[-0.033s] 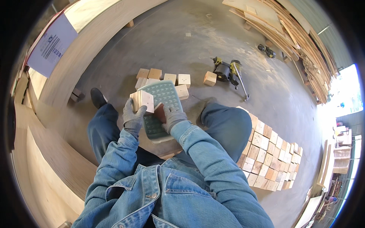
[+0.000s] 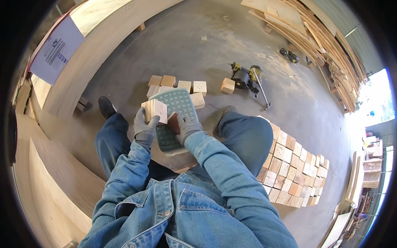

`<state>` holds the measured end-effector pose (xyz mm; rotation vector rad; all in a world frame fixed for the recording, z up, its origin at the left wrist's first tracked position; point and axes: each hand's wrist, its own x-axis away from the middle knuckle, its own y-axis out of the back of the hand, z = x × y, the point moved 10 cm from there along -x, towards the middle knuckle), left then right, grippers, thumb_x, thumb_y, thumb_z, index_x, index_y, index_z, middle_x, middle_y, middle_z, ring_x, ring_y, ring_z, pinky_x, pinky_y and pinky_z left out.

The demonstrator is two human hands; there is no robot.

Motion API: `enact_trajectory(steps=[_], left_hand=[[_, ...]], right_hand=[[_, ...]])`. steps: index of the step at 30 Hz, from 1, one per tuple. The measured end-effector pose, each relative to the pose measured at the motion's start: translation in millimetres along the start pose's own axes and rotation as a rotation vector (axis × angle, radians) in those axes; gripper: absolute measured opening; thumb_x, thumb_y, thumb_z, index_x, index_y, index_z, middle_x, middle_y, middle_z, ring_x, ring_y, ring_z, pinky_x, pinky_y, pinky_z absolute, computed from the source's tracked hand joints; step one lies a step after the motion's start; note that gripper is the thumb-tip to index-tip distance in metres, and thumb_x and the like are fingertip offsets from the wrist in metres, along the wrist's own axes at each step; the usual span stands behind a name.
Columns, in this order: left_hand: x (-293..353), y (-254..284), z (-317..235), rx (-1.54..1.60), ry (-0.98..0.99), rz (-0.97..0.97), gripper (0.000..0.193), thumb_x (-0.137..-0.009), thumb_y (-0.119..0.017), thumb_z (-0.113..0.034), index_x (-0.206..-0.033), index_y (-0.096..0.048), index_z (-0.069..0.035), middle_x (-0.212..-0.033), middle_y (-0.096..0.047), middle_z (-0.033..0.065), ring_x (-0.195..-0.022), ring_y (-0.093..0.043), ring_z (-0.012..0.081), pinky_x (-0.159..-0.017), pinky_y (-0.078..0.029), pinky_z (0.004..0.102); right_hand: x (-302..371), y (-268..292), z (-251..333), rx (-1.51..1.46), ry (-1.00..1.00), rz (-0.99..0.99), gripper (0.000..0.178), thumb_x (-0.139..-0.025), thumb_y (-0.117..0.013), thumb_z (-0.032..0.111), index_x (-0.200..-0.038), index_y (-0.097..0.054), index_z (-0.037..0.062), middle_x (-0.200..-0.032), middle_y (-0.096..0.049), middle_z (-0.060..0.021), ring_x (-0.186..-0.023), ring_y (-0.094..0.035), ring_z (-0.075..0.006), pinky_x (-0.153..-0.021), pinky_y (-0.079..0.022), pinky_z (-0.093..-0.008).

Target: The person sits on the floor and sands small wooden blocks one at a time using a sanding block. They pick up each block, rub its surfaces, and place it into a growing stack nearby.

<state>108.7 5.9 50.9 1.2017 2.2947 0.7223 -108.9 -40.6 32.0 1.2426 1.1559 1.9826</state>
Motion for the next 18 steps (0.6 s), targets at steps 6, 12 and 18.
enact_trajectory(steps=[6, 12, 18], left_hand=[[14, -3, -15, -0.008, -0.038, 0.091, 0.090, -0.081, -0.089, -0.046, -0.150, -0.050, -0.004, -0.139, -0.057, 0.0251, -0.126, -0.061, 0.0427, -0.108, -0.051, 0.0495], [21, -8, -33, -0.044, 0.021, 0.258, 0.098, -0.079, -0.090, -0.052, -0.153, -0.046, -0.006, -0.144, -0.052, 0.0261, -0.127, -0.061, 0.0431, -0.109, -0.052, 0.0493], [17, -12, -30, -0.069, 0.010, 0.328, 0.109, -0.072, -0.092, -0.057, -0.157, -0.043, -0.009, -0.145, -0.052, 0.0246, -0.131, -0.058, 0.0425, -0.112, -0.049, 0.0504]], right_hand=[[8, -7, -12, -0.049, -0.036, 0.003, 0.097, -0.086, -0.080, 0.044, -0.165, -0.032, 0.0123, -0.162, -0.046, -0.0196, -0.144, -0.051, -0.0385, -0.117, -0.045, -0.0478], [27, -9, -33, -0.064, -0.165, 0.000, 0.101, -0.083, -0.083, 0.043, -0.165, -0.032, 0.0171, -0.153, -0.053, -0.0236, -0.136, -0.057, -0.0438, -0.114, -0.048, -0.0495], [33, -16, -38, -0.087, -0.234, -0.020, 0.106, -0.081, -0.086, 0.043, -0.166, -0.028, 0.0152, -0.149, -0.056, -0.0251, -0.134, -0.059, -0.0439, -0.113, -0.048, -0.0503]])
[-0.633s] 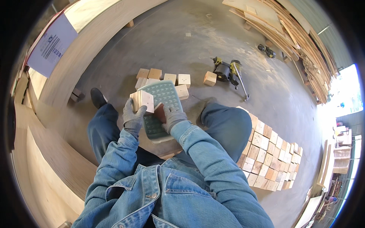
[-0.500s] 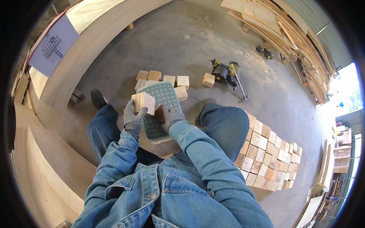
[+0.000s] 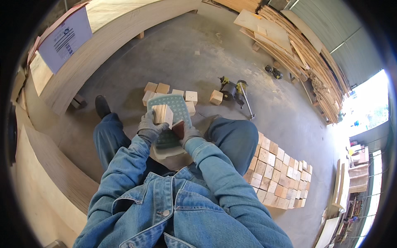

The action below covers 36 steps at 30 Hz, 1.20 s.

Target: The person sits on the floor and sands small wooden blocks one at a time using a sanding block. They pick up each block, rub its surfaces, and place it into a growing stack nearby.

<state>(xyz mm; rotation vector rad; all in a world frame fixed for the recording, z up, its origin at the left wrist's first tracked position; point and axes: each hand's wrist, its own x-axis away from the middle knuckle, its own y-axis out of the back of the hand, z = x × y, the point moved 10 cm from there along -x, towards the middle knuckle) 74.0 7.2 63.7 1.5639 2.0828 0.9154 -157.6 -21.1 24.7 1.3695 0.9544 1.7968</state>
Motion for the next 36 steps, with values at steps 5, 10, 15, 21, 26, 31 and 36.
enact_trajectory(steps=[5, 10, 15, 21, 26, 31, 36], left_hand=[[-3, -10, 7, -0.009, -0.043, 0.029, 0.116, -0.065, -0.096, -0.050, -0.158, -0.040, -0.010, -0.146, -0.053, 0.0236, -0.133, -0.057, 0.0416, -0.115, -0.047, 0.0502], [-21, -13, 36, 0.080, -0.091, -0.018, 0.118, -0.059, -0.098, -0.028, -0.159, -0.040, -0.009, -0.150, -0.053, 0.0227, -0.139, -0.055, 0.0396, -0.118, -0.046, 0.0467], [-31, -33, 68, 0.169, -0.108, 0.100, 0.125, -0.055, -0.097, -0.025, -0.161, -0.034, -0.004, -0.150, -0.050, 0.0240, -0.141, -0.050, 0.0403, -0.121, -0.042, 0.0453], [-41, -44, 74, 0.446, -0.132, 0.181, 0.130, -0.052, -0.102, -0.021, -0.162, -0.035, -0.005, -0.151, -0.051, 0.0233, -0.137, -0.056, 0.0380, -0.118, -0.046, 0.0424], [-36, -57, 58, 0.383, -0.176, 0.266, 0.130, -0.052, -0.102, -0.025, -0.162, -0.035, -0.007, -0.150, -0.052, 0.0252, -0.137, -0.056, 0.0402, -0.117, -0.048, 0.0442], [-32, -45, 16, -0.006, -0.130, 0.217, 0.131, -0.051, -0.100, -0.033, -0.162, -0.035, -0.008, -0.149, -0.053, 0.0238, -0.138, -0.054, 0.0426, -0.118, -0.047, 0.0462], [-40, -53, 23, 0.138, -0.147, 0.272, 0.121, -0.054, -0.098, -0.035, -0.157, -0.040, -0.008, -0.149, -0.054, 0.0219, -0.139, -0.054, 0.0415, -0.118, -0.046, 0.0443]], right_hand=[[0, -9, -4, 0.009, -0.029, 0.056, 0.106, -0.084, -0.084, 0.043, -0.168, -0.026, 0.0151, -0.156, -0.049, -0.0219, -0.139, -0.056, -0.0404, -0.115, -0.048, -0.0485], [-9, -17, -2, 0.011, 0.012, 0.071, 0.107, -0.082, -0.084, 0.041, -0.168, -0.027, 0.0116, -0.151, -0.052, -0.0245, -0.134, -0.058, -0.0427, -0.112, -0.049, -0.0492], [-11, -18, -15, -0.061, 0.062, 0.030, 0.104, -0.078, -0.084, 0.038, -0.164, -0.033, 0.0090, -0.143, -0.059, -0.0273, -0.127, -0.063, -0.0453, -0.109, -0.051, -0.0486], [-5, -3, -25, -0.179, 0.105, 0.018, 0.107, -0.079, -0.085, 0.041, -0.166, -0.031, 0.0094, -0.143, -0.059, -0.0246, -0.130, -0.061, -0.0421, -0.109, -0.050, -0.0490], [-8, 11, -56, -0.410, 0.034, -0.072, 0.105, -0.076, -0.090, 0.037, -0.161, -0.040, 0.0028, -0.150, -0.056, -0.0269, -0.135, -0.058, -0.0409, -0.114, -0.048, -0.0434], [-5, 30, -78, -0.531, 0.027, -0.267, 0.103, -0.077, -0.093, 0.033, -0.158, -0.041, -0.0065, -0.154, -0.053, -0.0260, -0.140, -0.056, -0.0381, -0.118, -0.046, -0.0405], [13, 52, -57, -0.701, 0.020, -0.255, 0.100, -0.078, -0.093, 0.030, -0.157, -0.042, -0.0055, -0.152, -0.055, -0.0262, -0.139, -0.056, -0.0380, -0.117, -0.047, -0.0395]])
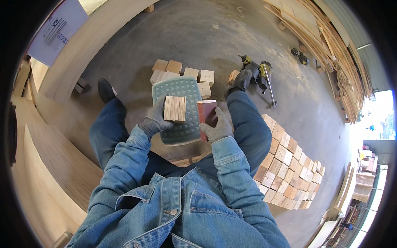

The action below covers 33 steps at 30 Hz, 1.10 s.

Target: The person sits on the floor and sands small wooden blocks one at a time using a sanding block. They pick up each block, rub its surfaces, and place it into a growing stack nearby.

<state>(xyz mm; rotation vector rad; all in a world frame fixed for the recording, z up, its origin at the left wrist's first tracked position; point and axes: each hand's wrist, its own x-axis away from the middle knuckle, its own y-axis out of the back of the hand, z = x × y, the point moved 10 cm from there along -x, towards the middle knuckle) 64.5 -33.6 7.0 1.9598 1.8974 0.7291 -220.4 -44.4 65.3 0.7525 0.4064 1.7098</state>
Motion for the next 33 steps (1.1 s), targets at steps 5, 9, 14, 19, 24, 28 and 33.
enact_trajectory(steps=[5, 9, 14, 19, 24, 28, 33], left_hand=[[-8, -16, -25, 0.241, -0.222, -0.066, 0.105, -0.059, -0.096, -0.042, -0.147, -0.049, -0.009, -0.140, -0.057, 0.0215, -0.130, -0.056, 0.0414, -0.115, -0.047, 0.0468], [8, -22, -40, -0.082, -0.382, -0.243, 0.102, -0.065, -0.093, -0.054, -0.145, -0.049, -0.008, -0.140, -0.054, 0.0215, -0.129, -0.052, 0.0428, -0.115, -0.044, 0.0532], [7, -30, -10, -0.076, -0.232, -0.172, 0.111, -0.068, -0.092, -0.055, -0.151, -0.039, -0.005, -0.142, -0.051, 0.0262, -0.134, -0.050, 0.0448, -0.119, -0.040, 0.0508], [4, -34, -1, 0.057, -0.164, -0.140, 0.109, -0.065, -0.094, -0.047, -0.150, -0.041, -0.004, -0.143, -0.052, 0.0249, -0.137, -0.050, 0.0424, -0.120, -0.040, 0.0478], [10, -24, -11, 0.051, -0.237, -0.312, 0.095, -0.066, -0.096, -0.043, -0.142, -0.050, -0.009, -0.131, -0.059, 0.0212, -0.121, -0.061, 0.0418, -0.106, -0.051, 0.0500], [6, -26, 1, 0.063, -0.224, -0.346, 0.098, -0.063, -0.098, -0.042, -0.143, -0.051, -0.009, -0.131, -0.060, 0.0207, -0.121, -0.062, 0.0413, -0.106, -0.052, 0.0489], [-3, -33, 1, 0.081, -0.211, -0.259, 0.097, -0.068, -0.094, -0.043, -0.146, -0.047, -0.007, -0.136, -0.056, 0.0208, -0.128, -0.056, 0.0404, -0.113, -0.046, 0.0481]], right_hand=[[17, -7, 45, 0.110, 0.299, -0.051, 0.096, -0.077, -0.092, 0.026, -0.156, -0.046, 0.0010, -0.153, -0.053, -0.0256, -0.135, -0.058, -0.0400, -0.114, -0.048, -0.0429], [36, -34, 90, 0.400, 0.508, -0.019, 0.086, -0.081, -0.086, 0.032, -0.156, -0.050, 0.0079, -0.160, -0.045, -0.0230, -0.133, -0.056, -0.0443, -0.111, -0.047, -0.0531], [45, -62, 100, 0.729, 0.501, 0.043, 0.078, -0.087, -0.077, 0.041, -0.155, -0.053, 0.0107, -0.168, -0.032, -0.0207, -0.135, -0.050, -0.0492, -0.109, -0.043, -0.0611], [39, -69, 108, 0.726, 0.545, 0.031, 0.079, -0.089, -0.078, 0.042, -0.158, -0.050, 0.0155, -0.164, -0.038, -0.0257, -0.146, -0.043, -0.0497, -0.115, -0.040, -0.0605], [-24, -75, 132, 0.805, 0.400, 0.019, 0.075, -0.090, -0.075, 0.041, -0.157, -0.052, 0.0167, -0.163, -0.040, -0.0251, -0.138, -0.051, -0.0510, -0.111, -0.045, -0.0602], [-64, -82, 152, 0.772, 0.404, -0.016, 0.071, -0.089, -0.074, 0.042, -0.153, -0.055, 0.0174, -0.160, -0.043, -0.0256, -0.132, -0.054, -0.0525, -0.110, -0.046, -0.0598], [-25, -77, 137, 0.787, 0.449, 0.011, 0.075, -0.087, -0.076, 0.041, -0.155, -0.054, 0.0179, -0.161, -0.043, -0.0270, -0.131, -0.055, -0.0526, -0.111, -0.046, -0.0599]])
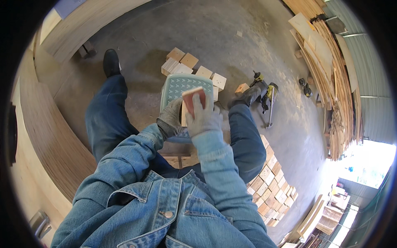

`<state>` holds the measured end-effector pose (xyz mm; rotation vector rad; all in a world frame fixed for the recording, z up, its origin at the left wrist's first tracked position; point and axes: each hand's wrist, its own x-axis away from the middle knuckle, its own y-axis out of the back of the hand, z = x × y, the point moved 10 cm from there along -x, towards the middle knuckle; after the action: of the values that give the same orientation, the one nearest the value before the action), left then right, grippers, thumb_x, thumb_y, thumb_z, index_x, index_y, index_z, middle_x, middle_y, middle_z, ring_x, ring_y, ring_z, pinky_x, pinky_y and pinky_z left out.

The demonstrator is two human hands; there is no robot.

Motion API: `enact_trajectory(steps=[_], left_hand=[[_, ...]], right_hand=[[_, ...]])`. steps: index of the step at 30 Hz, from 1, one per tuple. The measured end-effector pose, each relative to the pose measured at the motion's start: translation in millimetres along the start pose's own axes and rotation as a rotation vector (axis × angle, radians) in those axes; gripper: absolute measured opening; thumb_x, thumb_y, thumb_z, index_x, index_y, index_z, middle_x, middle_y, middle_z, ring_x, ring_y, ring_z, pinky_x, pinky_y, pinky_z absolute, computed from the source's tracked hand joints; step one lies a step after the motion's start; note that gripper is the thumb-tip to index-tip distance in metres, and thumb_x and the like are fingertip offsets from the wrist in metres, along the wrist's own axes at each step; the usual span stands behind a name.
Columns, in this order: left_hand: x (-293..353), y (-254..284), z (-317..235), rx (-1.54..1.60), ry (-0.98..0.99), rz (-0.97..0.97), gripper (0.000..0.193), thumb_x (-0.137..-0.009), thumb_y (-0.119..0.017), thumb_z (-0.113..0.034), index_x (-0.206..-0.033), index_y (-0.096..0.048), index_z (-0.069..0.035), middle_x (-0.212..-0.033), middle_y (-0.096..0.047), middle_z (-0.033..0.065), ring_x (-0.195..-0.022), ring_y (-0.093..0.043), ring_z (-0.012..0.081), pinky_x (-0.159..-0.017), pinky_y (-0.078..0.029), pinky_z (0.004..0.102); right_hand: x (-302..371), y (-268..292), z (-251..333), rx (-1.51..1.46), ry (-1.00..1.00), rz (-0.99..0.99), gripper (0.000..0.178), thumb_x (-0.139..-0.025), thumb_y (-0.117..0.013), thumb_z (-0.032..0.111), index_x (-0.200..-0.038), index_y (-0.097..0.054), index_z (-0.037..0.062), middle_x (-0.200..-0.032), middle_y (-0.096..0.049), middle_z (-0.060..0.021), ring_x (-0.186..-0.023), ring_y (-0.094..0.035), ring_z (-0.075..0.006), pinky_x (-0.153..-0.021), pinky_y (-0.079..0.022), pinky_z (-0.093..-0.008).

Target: The person sits on the floor and sands small wooden blocks one at a time using a sanding block. They pick up each block, rub its surfaces, and place it into a growing stack nearby.

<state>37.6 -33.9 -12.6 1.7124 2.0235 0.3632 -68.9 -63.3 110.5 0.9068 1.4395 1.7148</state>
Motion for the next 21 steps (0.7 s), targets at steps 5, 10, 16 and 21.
enact_trajectory(steps=[5, 10, 16, 21], left_hand=[[5, -8, 8, -0.020, 0.037, 0.084, 0.098, -0.072, -0.090, -0.046, -0.148, -0.042, -0.006, -0.139, -0.052, 0.0215, -0.134, -0.051, 0.0410, -0.119, -0.040, 0.0481], [7, -2, -3, -0.038, -0.008, -0.024, 0.080, -0.072, -0.093, -0.037, -0.138, -0.058, -0.010, -0.130, -0.064, 0.0185, -0.123, -0.062, 0.0375, -0.109, -0.049, 0.0480], [7, 2, -1, -0.051, -0.012, -0.040, 0.083, -0.071, -0.093, -0.036, -0.141, -0.055, -0.010, -0.134, -0.062, 0.0176, -0.125, -0.060, 0.0397, -0.110, -0.048, 0.0482], [-3, -5, -3, -0.002, 0.029, 0.055, 0.089, -0.071, -0.091, -0.041, -0.145, -0.050, -0.010, -0.136, -0.058, 0.0188, -0.129, -0.056, 0.0393, -0.114, -0.045, 0.0489]], right_hand=[[89, 1, 8, -0.075, 0.161, -0.073, 0.074, -0.084, -0.078, 0.036, -0.153, -0.056, 0.0182, -0.163, -0.039, -0.0259, -0.126, -0.056, -0.0512, -0.103, -0.046, -0.0626], [98, -2, 6, -0.068, 0.159, -0.091, 0.070, -0.085, -0.077, 0.036, -0.151, -0.059, 0.0187, -0.160, -0.042, -0.0242, -0.125, -0.057, -0.0492, -0.100, -0.047, -0.0634], [-17, 3, 9, -0.012, 0.040, -0.090, 0.069, -0.087, -0.076, 0.041, -0.151, -0.059, 0.0212, -0.157, -0.046, -0.0177, -0.125, -0.059, -0.0459, -0.100, -0.048, -0.0602], [-43, 1, 3, 0.034, 0.007, -0.130, 0.068, -0.089, -0.075, 0.044, -0.152, -0.057, 0.0232, -0.156, -0.046, -0.0168, -0.124, -0.059, -0.0456, -0.098, -0.049, -0.0603]])
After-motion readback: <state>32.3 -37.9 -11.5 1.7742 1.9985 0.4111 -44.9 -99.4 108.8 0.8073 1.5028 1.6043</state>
